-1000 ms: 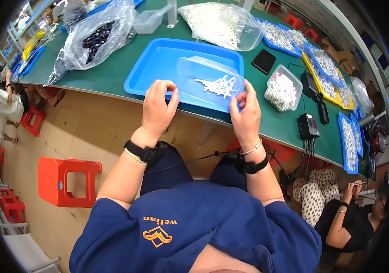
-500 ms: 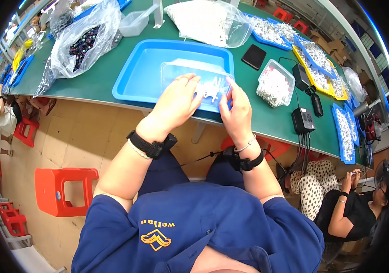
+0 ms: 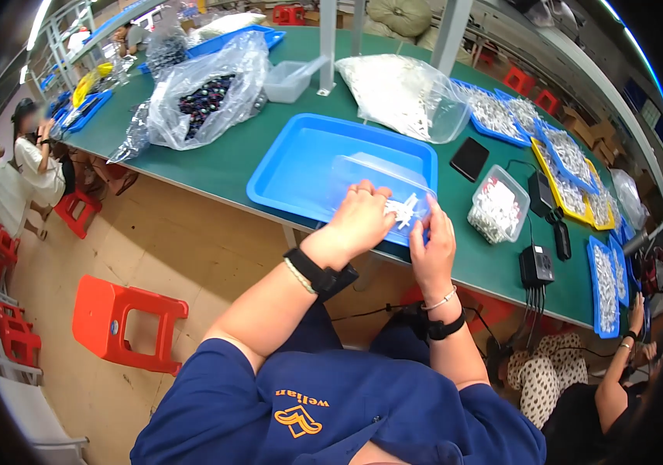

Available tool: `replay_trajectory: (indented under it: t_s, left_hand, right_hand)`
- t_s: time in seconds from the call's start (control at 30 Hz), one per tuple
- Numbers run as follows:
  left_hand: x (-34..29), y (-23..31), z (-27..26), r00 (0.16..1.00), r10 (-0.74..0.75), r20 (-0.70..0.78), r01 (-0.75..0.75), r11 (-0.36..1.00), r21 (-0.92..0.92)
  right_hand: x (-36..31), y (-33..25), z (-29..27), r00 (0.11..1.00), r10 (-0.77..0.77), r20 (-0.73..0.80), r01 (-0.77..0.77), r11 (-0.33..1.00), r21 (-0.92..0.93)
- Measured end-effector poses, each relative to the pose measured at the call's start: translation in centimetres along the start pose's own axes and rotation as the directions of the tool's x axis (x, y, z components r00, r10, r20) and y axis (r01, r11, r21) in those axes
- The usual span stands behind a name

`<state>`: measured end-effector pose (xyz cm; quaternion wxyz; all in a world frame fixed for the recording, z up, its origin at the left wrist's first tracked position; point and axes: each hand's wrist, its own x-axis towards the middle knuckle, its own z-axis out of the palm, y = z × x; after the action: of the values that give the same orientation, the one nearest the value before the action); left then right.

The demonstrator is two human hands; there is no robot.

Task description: The person picks up white plastic pieces from a container and places them onto a blue tray before picking up a black electronic device to connect a cable to it.

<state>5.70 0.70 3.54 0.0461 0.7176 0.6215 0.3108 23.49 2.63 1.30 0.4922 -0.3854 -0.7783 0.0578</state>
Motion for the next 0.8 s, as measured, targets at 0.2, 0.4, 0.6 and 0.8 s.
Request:
replay_trajectory:
  t_s: [0.2, 0.4, 0.6, 0.8]
  left_hand:
    - [0.0, -0.1, 0.8, 0.996, 0.087, 0.005, -0.086, 0.994, -0.064]
    - [0.7, 0.3, 0.4, 0.995, 0.023, 0.101, -0.009, 0.991, -0.130]
    - [0.6, 0.7, 0.5, 0.995, 0.087, 0.039, -0.083, 0.991, -0.107]
    - [0.7, 0.5, 0.9, 0.979, 0.170, 0.116, -0.132, 0.950, -0.282]
  right_hand:
    - [-0.2, 0.4, 0.2, 1.000, -0.009, -0.004, 0.009, 1.000, 0.020]
    - [-0.1, 0.3, 0.2, 1.000, -0.009, -0.015, 0.010, 0.999, 0.031]
    - [-0.3, 0.8, 0.7, 0.996, -0.066, -0.061, 0.069, 0.997, 0.042]
    - [-0.8, 1.1, 0.5, 0.998, -0.042, -0.051, 0.045, 0.997, 0.066]
